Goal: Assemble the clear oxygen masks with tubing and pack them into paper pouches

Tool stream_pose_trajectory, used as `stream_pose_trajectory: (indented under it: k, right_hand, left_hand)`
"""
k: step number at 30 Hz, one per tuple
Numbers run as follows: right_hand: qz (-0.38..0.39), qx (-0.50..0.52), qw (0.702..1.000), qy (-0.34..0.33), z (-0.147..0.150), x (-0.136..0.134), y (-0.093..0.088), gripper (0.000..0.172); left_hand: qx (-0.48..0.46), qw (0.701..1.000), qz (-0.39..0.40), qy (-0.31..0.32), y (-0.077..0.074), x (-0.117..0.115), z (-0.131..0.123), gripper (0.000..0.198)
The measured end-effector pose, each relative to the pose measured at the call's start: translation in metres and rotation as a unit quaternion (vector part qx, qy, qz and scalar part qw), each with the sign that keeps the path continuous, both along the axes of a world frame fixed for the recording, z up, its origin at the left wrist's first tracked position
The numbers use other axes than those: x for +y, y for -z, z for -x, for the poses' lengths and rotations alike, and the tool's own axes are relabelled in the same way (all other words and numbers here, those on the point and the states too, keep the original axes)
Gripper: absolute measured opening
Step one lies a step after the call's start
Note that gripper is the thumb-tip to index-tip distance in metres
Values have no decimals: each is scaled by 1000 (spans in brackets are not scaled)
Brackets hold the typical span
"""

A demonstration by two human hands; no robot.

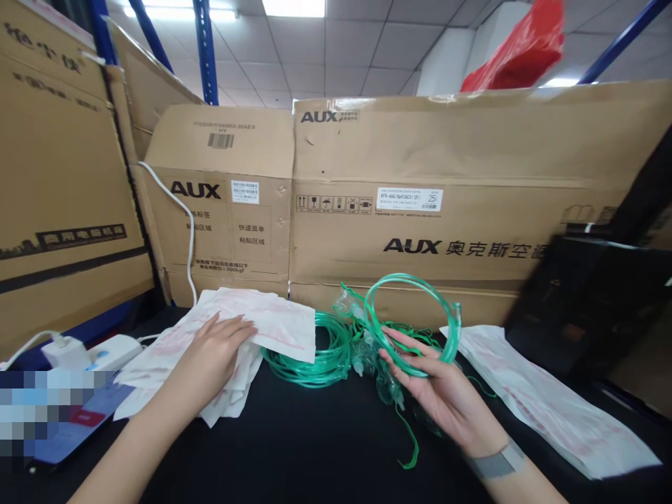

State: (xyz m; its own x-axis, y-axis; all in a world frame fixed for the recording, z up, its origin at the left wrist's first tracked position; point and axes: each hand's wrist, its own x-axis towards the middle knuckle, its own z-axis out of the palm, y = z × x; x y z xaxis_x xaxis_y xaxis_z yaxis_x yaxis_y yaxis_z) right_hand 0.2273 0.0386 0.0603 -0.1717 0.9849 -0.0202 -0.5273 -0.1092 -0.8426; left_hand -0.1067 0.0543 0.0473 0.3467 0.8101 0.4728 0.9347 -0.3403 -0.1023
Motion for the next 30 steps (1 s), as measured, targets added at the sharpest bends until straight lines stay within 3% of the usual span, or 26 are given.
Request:
stream_pose_trajectory:
  k: [3,9,14,17,21,23,26,28,30]
  right_hand:
    - [3,7,1000,2,3,0,3,33]
    - [5,7,1000,-16,8,-1,6,32]
    - [1,9,1000,-22,9,-1,6,32]
    - [-6,7,1000,-22,9,-2,5,32]
    - [-9,4,1000,-24,8,-1,4,33]
    - [-12,5,1000,-24,8,-1,4,32]
    - [-15,6,999,-28,7,-1,6,33]
    - [-18,6,999,-36,7,-1,8,34]
    - [-22,7,999,-41,7,-1,9,34]
  left_hand:
    - [16,997,-36,-61,7,-4,-11,46]
    - [48,995,-89,11,26,-4,-43,59]
    - [32,995,-96,22,37,13,-39,53]
    - [-4,993,-79,89,39,17,-35,54]
    - [-26,966,5,257,29,6,-42,59]
    - [-48,959,59,274,22,-5,-48,54]
    - [-93,963,86,238,16,-19,-61,35]
    - [-107,974,42,197,18,-25,-72,18]
    - [-96,981,-11,167,28,-25,-83,24]
